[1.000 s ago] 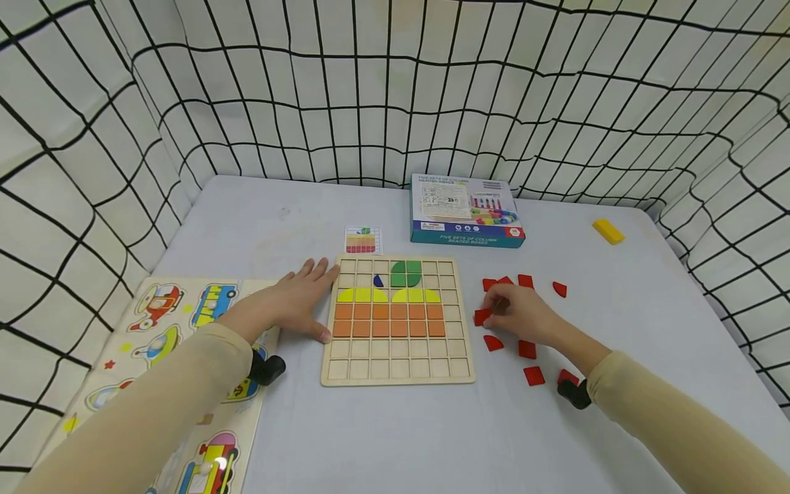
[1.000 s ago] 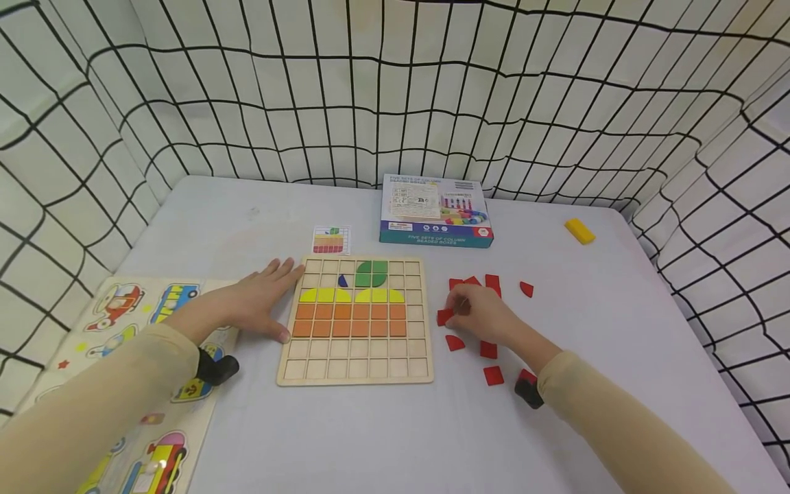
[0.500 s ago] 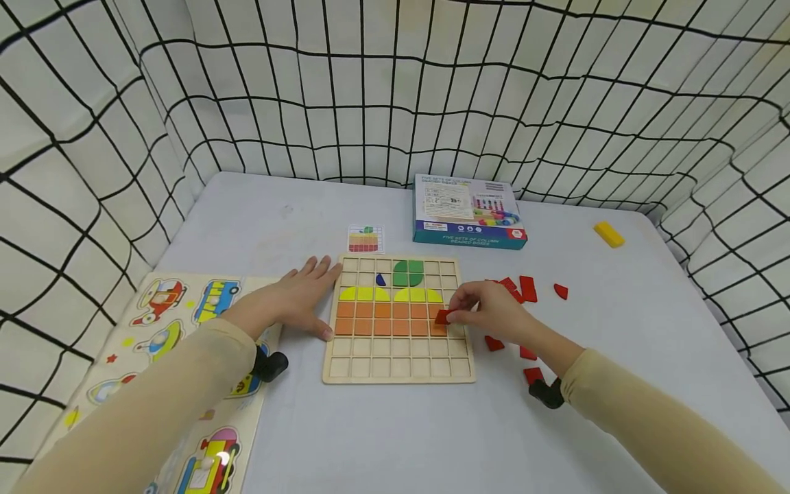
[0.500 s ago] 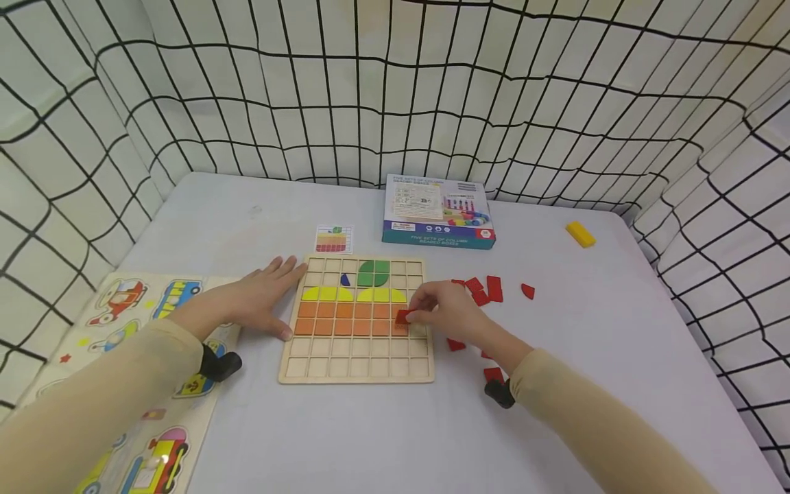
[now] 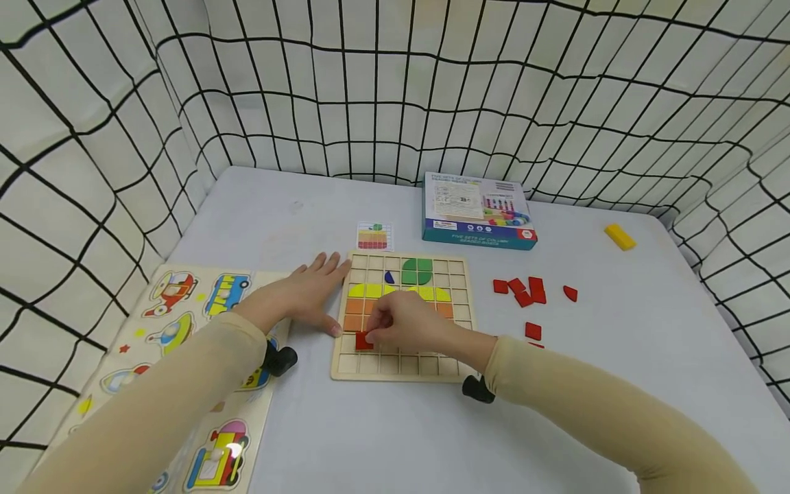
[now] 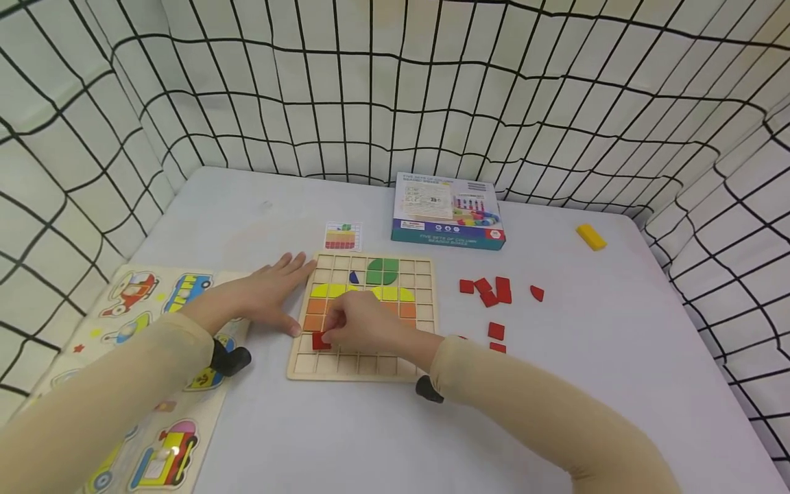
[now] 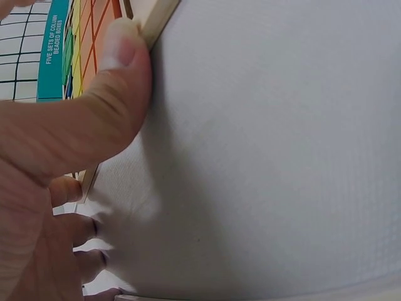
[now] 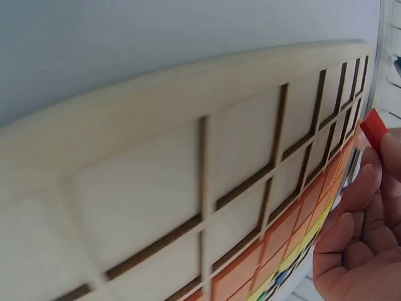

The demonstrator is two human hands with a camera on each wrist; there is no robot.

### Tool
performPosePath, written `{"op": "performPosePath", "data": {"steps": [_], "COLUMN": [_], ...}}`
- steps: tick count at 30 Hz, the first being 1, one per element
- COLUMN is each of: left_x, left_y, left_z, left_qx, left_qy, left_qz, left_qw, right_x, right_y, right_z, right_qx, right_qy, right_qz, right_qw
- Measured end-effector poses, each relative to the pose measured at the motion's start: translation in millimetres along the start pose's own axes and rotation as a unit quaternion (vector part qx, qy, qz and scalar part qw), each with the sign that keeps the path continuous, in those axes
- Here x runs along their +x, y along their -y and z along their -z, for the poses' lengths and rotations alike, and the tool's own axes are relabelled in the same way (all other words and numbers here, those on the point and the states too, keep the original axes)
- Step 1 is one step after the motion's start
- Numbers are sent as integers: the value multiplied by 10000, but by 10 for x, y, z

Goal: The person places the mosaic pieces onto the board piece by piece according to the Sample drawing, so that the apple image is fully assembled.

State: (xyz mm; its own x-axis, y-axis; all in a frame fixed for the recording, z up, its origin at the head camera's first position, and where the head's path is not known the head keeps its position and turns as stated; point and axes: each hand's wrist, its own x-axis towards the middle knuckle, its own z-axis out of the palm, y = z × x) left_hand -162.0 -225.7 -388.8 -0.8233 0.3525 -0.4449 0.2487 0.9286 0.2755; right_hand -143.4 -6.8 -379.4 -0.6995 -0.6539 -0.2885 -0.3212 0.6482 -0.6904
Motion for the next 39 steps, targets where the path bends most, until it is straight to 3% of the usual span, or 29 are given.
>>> {"op": "performPosePath", "data": {"steps": [9, 25, 30, 35, 39], "left_x": [12, 3, 17, 17, 13], "left_y": [23, -3, -12, -7, 9], "left_z": [-11, 13, 17, 11, 12], "left_qx": [-2, -45, 7, 28, -9], "left_qy": [9, 32, 42, 32, 50], "left_qz": [-4, 48, 74, 44, 34], "left_qw": [10000, 10000, 10000, 10000, 10000], "right_x": [163, 210, 203, 158, 68], "right_y": [161, 236, 239, 191, 69], "right_z": [-126, -189, -197, -126, 66], "right_qx": [-140, -849, -1029, -1004, -977], "right_qy": [114, 85, 38, -207, -361], "right_qz": [-131, -307, -184, -20, -141], "right_qw": [9998, 9959, 9945, 9947, 9945]}}
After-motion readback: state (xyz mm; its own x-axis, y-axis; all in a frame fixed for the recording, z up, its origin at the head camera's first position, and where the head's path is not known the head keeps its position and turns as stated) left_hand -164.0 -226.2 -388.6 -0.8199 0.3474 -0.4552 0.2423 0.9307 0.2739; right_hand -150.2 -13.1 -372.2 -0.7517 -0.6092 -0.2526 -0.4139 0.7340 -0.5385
